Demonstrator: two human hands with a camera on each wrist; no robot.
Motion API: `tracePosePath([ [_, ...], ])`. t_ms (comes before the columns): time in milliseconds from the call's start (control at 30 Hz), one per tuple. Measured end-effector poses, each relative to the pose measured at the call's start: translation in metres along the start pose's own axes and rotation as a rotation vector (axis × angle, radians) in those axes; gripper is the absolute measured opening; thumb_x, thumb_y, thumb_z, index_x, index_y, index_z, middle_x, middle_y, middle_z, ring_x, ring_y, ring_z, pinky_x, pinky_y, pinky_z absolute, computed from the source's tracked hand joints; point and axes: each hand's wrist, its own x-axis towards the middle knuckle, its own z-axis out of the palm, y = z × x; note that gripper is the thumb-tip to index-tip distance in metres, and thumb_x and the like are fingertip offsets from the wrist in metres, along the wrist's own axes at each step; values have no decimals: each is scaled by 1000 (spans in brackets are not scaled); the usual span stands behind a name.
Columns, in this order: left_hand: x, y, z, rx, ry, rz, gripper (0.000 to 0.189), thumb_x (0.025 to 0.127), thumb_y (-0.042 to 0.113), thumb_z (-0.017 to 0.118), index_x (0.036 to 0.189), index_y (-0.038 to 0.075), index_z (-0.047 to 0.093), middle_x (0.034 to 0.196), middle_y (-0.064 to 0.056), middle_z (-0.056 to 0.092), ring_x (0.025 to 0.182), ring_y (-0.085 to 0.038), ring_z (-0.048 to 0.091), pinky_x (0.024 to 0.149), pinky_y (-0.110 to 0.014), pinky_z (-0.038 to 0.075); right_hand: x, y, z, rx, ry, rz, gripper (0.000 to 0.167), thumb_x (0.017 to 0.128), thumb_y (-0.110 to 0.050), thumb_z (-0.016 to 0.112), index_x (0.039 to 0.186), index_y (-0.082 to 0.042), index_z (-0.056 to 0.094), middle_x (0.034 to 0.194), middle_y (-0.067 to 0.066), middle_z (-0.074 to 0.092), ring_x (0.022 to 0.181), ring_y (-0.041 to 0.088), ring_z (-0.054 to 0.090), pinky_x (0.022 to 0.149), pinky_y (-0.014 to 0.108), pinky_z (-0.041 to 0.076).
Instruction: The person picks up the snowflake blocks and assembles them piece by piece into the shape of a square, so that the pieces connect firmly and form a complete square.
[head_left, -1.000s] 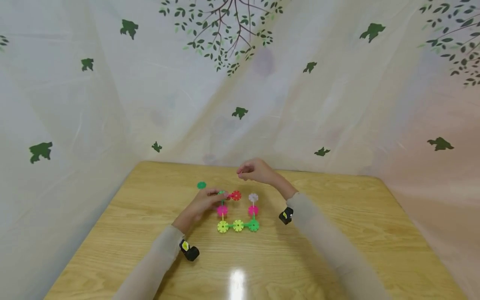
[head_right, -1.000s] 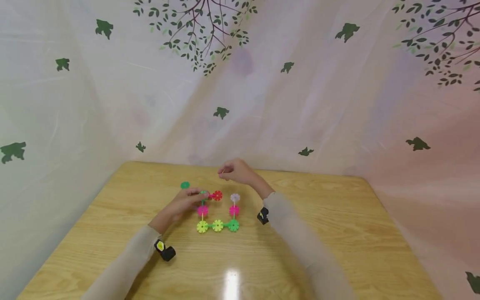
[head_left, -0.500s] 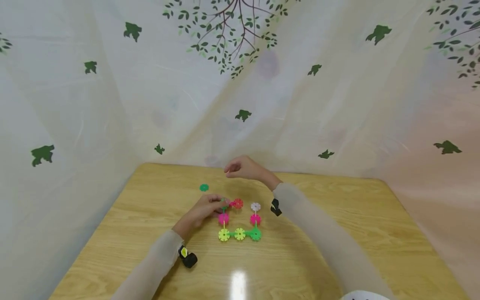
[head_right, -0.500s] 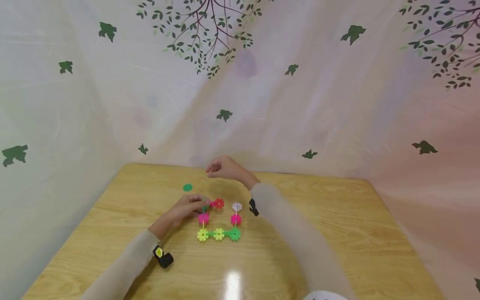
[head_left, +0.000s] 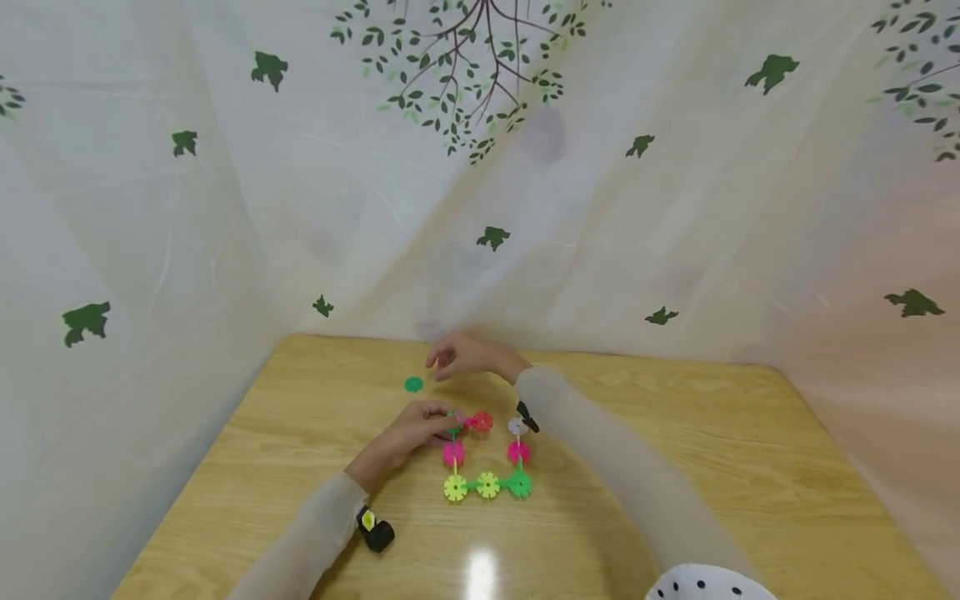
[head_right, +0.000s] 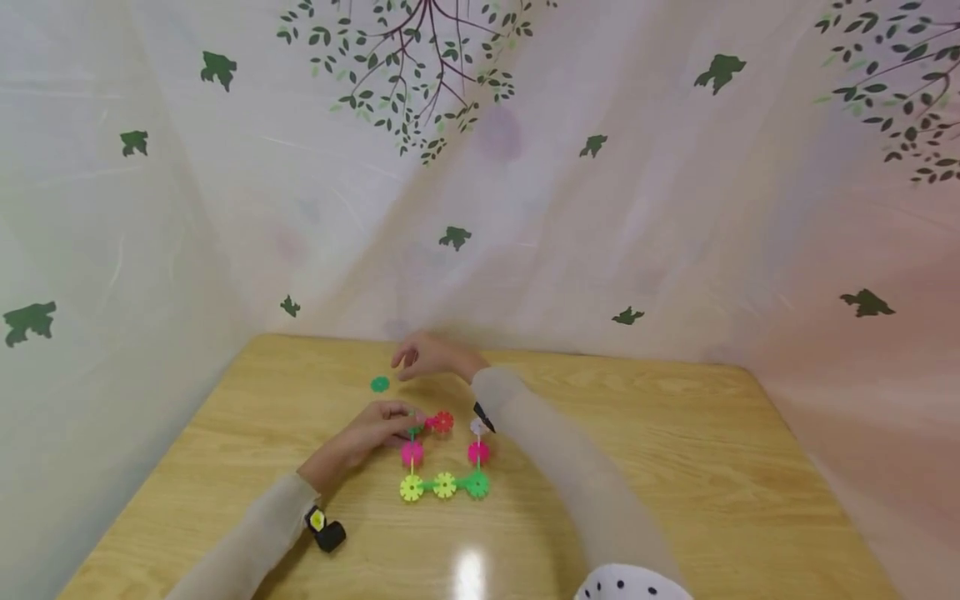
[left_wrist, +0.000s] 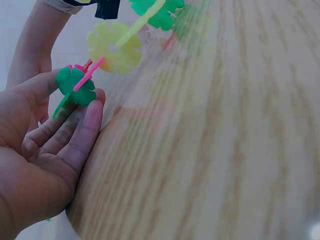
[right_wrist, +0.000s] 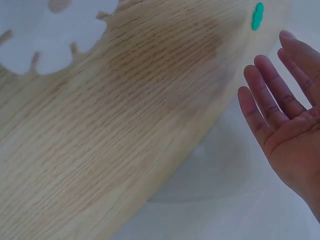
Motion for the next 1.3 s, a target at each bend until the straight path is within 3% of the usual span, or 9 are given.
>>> tracePosePath([
  [367, -2, -4, 0, -4, -49, 29, 36, 101, 19, 65, 121, -11, 65, 112, -13, 75, 86, -13, 71, 81, -28, 61, 20, 4, 17, -41, -74, -5, 39, 93, -9, 74, 130, -1, 67, 105, 14, 74, 93, 13, 66, 85, 19, 53],
  [433, -4, -5, 1, -4, -54, 26, 35, 101, 19, 65, 120, -10, 65, 111, -11, 76, 86, -13, 71, 81, -28, 61, 20, 1, 20, -58, -93, -13, 42, 94, -8, 72, 134, -1, 64, 111, 15, 73, 96, 14, 63, 88, 21, 52],
  [500, -5, -6, 2, -11, -57, 25, 33, 101, 19, 65, 119, -8, 66, 110, -10, 76, 86, -12, 70, 81, -27, 61, 21, -2, 23, -121, -109, -29, 42, 95, -8, 71, 136, -3, 64, 106, 12, 71, 91, 13, 57, 84, 19, 48],
  [667, -3, -6, 1, -14, -61, 34, 31, 100, 17, 66, 117, -9, 66, 104, -5, 77, 82, -13, 71, 80, -28, 61, 21, -8, 29, -254, -113, -16, 36, 95, -12, 72, 132, -10, 69, 93, 8, 60, 81, 11, 38, 73, 19, 35],
  [900, -1, -1, -3, 11, -66, 46, 34, 101, 18, 64, 120, -10, 65, 107, -4, 76, 85, -12, 70, 80, -28, 61, 24, 3, 23, -241, -71, 30, 26, 92, -7, 73, 118, -6, 76, 106, 4, 76, 71, 6, 40, 65, 15, 36],
  [1033, -2, 0, -3, 6, -59, 46, 31, 101, 17, 64, 119, -8, 66, 108, -5, 75, 85, -12, 70, 79, -27, 61, 20, 3, 20, -211, -82, 59, 34, 91, -9, 77, 124, -5, 73, 102, 5, 73, 75, 6, 44, 68, 16, 39],
  [1167, -4, -2, -3, 3, -63, 54, 30, 101, 16, 64, 118, -9, 66, 110, -8, 76, 85, -12, 70, 79, -27, 60, 18, -2, 23, -238, -99, 10, 38, 92, -15, 77, 130, -11, 71, 92, 5, 65, 76, 9, 42, 69, 18, 38],
  [1300, -5, -2, -1, 3, -62, 52, 29, 101, 16, 64, 117, -8, 66, 112, -13, 76, 85, -12, 70, 80, -26, 60, 19, -9, 29, -332, -83, -58, 34, 93, -18, 76, 126, -13, 73, 95, 5, 62, 84, 8, 41, 75, 17, 37],
])
